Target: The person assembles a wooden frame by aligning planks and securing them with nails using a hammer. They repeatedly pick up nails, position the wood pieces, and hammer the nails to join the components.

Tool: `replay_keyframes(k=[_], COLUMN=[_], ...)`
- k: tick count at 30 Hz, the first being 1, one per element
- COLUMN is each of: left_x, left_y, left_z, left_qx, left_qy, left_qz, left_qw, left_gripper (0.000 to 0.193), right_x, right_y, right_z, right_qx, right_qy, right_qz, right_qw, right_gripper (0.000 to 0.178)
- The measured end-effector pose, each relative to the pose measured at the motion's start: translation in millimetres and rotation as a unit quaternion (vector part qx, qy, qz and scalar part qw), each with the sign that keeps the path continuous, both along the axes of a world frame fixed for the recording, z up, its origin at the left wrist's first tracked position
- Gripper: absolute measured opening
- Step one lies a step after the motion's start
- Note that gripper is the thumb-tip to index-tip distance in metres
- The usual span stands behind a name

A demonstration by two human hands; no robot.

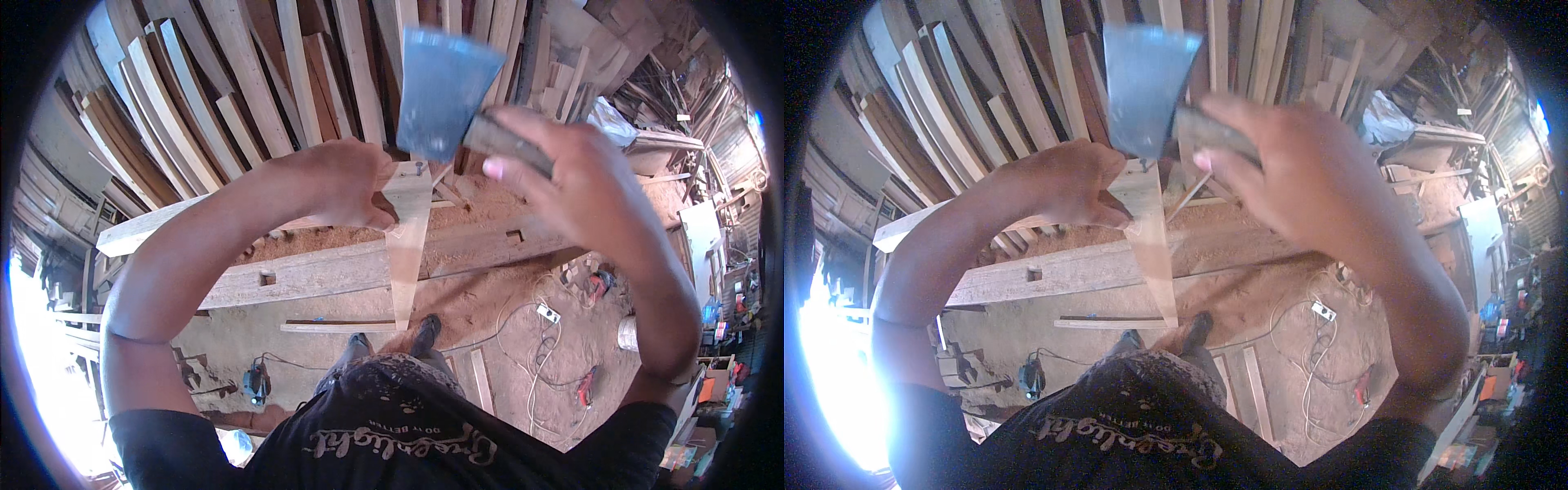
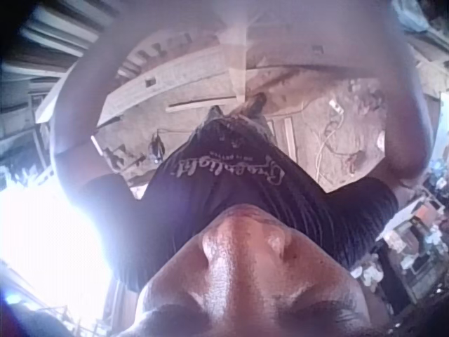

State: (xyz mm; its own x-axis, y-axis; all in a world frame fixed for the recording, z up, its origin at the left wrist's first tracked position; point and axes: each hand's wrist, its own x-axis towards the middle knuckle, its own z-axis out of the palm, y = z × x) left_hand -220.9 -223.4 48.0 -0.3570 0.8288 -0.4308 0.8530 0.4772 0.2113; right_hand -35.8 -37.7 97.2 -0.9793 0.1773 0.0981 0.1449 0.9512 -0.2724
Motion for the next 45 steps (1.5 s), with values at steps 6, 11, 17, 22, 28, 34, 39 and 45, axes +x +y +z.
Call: replay_keyframes(k=[6, 11, 17, 22, 28, 34, 39, 45], left_x=[-1, -2, -1, -1, -2, 0, -5, -9], left_y=[-7, 1, 1, -9, 2, 1, -1, 1], left_z=[-4, -6, -5, -4, -4, 3, -11, -10], left_qx=[0.000, 0.014, -0.003, -0.001, 0.040, -0.014, 0.040, 0.041], left_qy=[0.025, 0.014, 0.037, 0.024, -0.001, 0.009, 0.016, -0.002], left_qz=[0.015, 0.004, -0.019, 0.036, -0.017, 0.020, -0.012, -0.034], left_qw=[1.000, 1.000, 0.999, 0.999, 0.999, 1.000, 0.999, 0.999], left_gripper=[0.050, 0.051, 0.051, 0.052, 0.048, 0.048, 0.049, 0.052], right_x=[-2, 1, 0, -6, 16, -4, -5, 11], right_y=[-17, 11, 22, -27, 4, 19, 16, -2], right_z=[44, -12, -15, 39, -19, 25, 0, 4], right_qx=[-0.124, 0.024, 0.062, -0.142, 0.039, -0.015, -0.011, 0.074], right_qy=[0.301, 0.205, 0.131, 0.298, 0.073, 0.252, 0.330, -0.006], right_qz=[-0.014, 0.037, 0.076, -0.001, 0.020, 0.001, 0.018, 0.017], right_qw=[0.945, 0.978, 0.987, 0.944, 0.996, 0.968, 0.944, 0.997], right_gripper=[0.063, 0.053, 0.043, 0.058, 0.044, 0.052, 0.046, 0.056])
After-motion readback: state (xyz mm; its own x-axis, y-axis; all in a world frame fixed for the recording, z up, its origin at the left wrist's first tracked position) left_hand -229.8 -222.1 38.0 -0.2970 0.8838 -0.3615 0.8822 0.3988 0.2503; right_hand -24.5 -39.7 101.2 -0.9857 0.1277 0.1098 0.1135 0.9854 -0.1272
